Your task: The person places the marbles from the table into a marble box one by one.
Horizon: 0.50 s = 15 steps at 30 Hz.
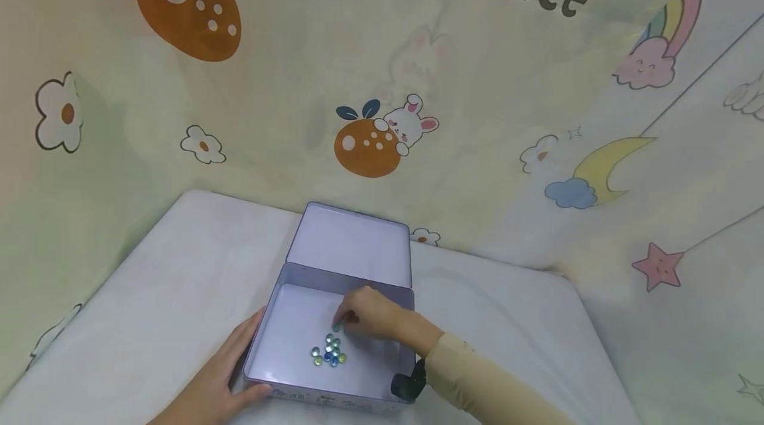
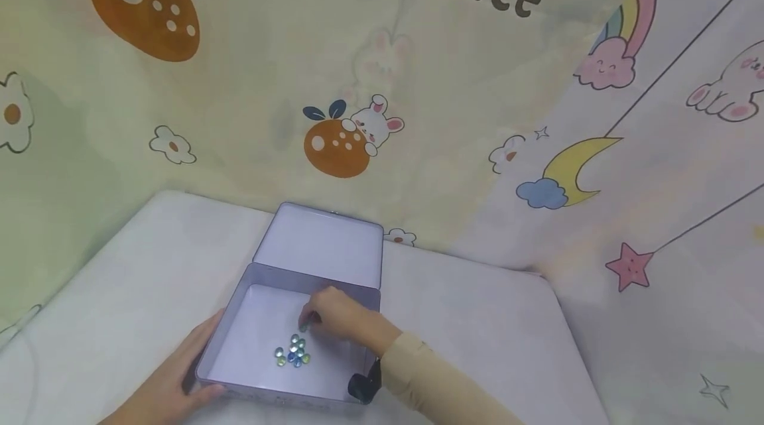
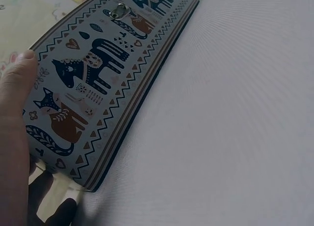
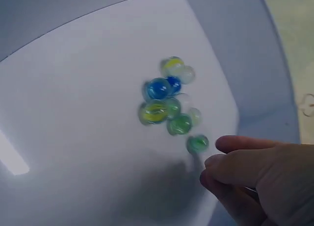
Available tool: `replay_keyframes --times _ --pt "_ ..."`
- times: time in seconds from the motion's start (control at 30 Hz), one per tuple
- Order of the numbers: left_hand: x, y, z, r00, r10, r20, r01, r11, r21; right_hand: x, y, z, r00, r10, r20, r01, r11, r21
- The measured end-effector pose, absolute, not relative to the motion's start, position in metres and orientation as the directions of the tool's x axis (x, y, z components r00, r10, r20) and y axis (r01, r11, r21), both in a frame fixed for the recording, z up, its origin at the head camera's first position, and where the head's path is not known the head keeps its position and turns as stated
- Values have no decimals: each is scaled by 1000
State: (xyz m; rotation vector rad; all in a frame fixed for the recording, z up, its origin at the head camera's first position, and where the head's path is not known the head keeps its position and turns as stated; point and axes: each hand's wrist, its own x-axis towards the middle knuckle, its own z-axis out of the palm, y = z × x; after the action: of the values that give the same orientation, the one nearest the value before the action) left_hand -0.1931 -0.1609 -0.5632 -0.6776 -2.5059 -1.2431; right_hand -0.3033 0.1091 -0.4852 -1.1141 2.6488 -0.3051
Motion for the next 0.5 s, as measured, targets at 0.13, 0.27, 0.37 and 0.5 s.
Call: replay_keyframes --times 0.13,0.27,0.37,0.5 --pt "-203 -164 -564 -891 275 361 453 570 685 -301 122 -470 -743 -660 -106 -600 728 -331" --pt "-220 -167 -567 -926 280 254 377 632 677 -295 146 -457 -815 -578 -37 -528 767 -365" --pt "-234 -173 -561 -936 314 161 339 675 655 -290 165 -447 -845 -534 35 -512 788 -342" --pt "-250 -183 -537 -931 354 89 339 746 574 -287 185 -435 -882 -448 145 -471 842 -263"
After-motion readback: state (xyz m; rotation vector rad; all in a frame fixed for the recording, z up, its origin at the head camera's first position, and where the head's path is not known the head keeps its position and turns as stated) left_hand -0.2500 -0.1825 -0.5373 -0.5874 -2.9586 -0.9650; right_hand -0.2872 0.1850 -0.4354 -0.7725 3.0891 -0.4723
